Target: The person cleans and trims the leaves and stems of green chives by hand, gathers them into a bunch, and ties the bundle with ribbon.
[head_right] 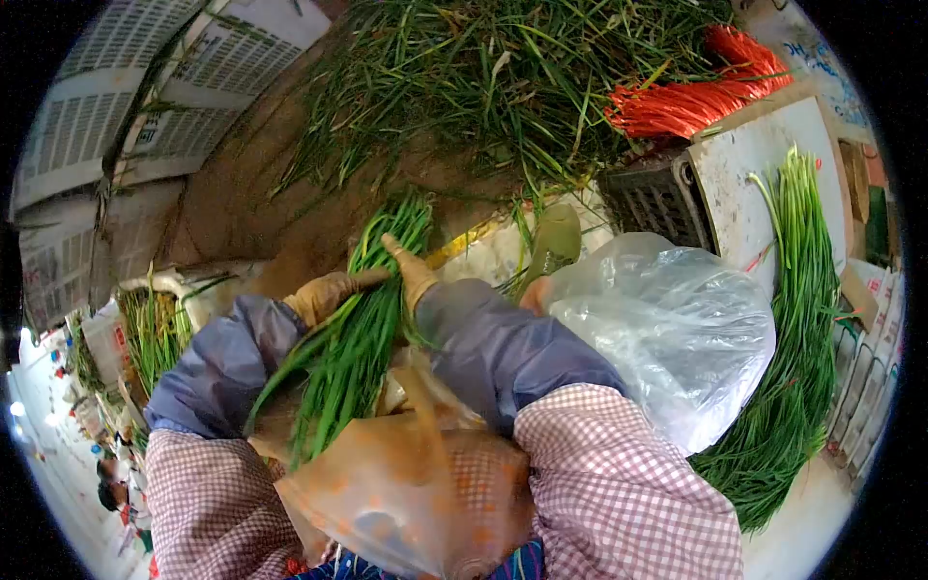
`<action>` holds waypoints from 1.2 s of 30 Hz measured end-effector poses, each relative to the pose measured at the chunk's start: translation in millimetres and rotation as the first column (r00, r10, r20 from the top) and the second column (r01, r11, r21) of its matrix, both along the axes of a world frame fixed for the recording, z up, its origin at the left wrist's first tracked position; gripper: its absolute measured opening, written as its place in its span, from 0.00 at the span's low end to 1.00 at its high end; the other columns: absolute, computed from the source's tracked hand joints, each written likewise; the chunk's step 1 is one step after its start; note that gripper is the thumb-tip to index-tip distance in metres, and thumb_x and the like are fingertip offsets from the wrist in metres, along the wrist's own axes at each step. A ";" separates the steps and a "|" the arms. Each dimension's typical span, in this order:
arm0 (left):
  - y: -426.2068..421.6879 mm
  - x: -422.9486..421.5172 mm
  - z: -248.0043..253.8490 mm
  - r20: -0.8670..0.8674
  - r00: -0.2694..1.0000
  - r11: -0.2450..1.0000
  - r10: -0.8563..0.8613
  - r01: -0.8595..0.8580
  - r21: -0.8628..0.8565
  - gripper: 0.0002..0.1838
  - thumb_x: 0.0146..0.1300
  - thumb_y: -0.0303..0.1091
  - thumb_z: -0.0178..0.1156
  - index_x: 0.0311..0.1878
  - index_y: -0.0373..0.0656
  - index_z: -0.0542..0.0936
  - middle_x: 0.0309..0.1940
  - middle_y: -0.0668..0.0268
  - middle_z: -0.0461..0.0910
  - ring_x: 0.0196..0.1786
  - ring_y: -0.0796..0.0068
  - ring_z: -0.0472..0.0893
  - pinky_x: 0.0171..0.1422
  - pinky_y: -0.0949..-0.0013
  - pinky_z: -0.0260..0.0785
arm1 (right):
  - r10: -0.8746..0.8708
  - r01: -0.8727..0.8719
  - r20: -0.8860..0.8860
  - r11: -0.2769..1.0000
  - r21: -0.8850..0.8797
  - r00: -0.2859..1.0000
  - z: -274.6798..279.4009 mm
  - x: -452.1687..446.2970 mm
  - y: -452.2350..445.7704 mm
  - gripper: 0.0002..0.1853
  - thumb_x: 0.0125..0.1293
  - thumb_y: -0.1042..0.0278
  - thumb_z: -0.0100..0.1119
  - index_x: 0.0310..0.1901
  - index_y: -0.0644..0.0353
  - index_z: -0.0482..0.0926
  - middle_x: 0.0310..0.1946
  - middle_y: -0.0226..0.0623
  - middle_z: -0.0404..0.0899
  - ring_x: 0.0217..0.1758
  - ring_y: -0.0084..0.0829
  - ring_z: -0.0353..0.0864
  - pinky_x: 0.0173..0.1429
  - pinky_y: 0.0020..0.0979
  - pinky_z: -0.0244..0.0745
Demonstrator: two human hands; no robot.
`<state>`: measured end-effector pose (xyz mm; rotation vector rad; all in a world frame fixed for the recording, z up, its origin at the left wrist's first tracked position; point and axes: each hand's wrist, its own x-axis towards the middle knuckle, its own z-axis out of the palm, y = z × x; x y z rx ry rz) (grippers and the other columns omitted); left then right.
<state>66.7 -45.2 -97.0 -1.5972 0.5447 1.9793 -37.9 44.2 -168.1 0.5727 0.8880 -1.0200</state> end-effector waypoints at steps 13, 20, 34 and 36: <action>52.6 41.1 151.5 -0.238 0.968 0.813 -0.077 -0.077 -0.578 0.19 0.52 0.29 0.66 0.48 0.40 0.74 0.39 0.64 0.78 0.41 0.71 0.77 0.44 0.68 0.73 | -0.415 0.239 -0.142 0.734 -0.636 0.899 115.2 27.6 -34.2 0.27 0.52 0.62 0.71 0.52 0.61 0.72 0.43 0.35 0.78 0.43 0.30 0.78 0.45 0.31 0.77; 86.1 183.8 189.9 0.233 0.931 0.290 -0.280 0.314 -0.904 0.38 0.46 0.22 0.64 0.64 0.41 0.62 0.44 0.65 0.76 0.44 0.72 0.75 0.48 0.70 0.69 | -0.141 0.399 0.387 0.538 -0.742 0.911 136.4 16.1 -39.9 0.34 0.55 0.51 0.65 0.60 0.58 0.65 0.55 0.42 0.72 0.58 0.38 0.73 0.60 0.47 0.73; 58.5 193.7 234.7 0.061 0.965 0.001 -0.253 0.064 -0.998 0.34 0.54 0.18 0.58 0.65 0.39 0.59 0.52 0.60 0.74 0.52 0.71 0.75 0.56 0.72 0.68 | -0.552 0.357 -0.327 0.790 -0.499 0.767 72.9 -92.5 -78.8 0.10 0.66 0.60 0.48 0.31 0.55 0.70 0.12 0.20 0.52 0.10 0.17 0.49 0.13 0.23 0.46; 89.9 202.7 198.9 0.135 0.941 -0.022 -0.310 0.134 -0.991 0.36 0.53 0.19 0.60 0.66 0.39 0.58 0.54 0.60 0.73 0.53 0.70 0.75 0.57 0.71 0.67 | -0.608 0.469 -0.337 0.782 -0.409 0.719 41.8 -123.0 -58.1 0.09 0.67 0.61 0.47 0.36 0.58 0.69 0.11 0.20 0.50 0.09 0.17 0.46 0.13 0.24 0.44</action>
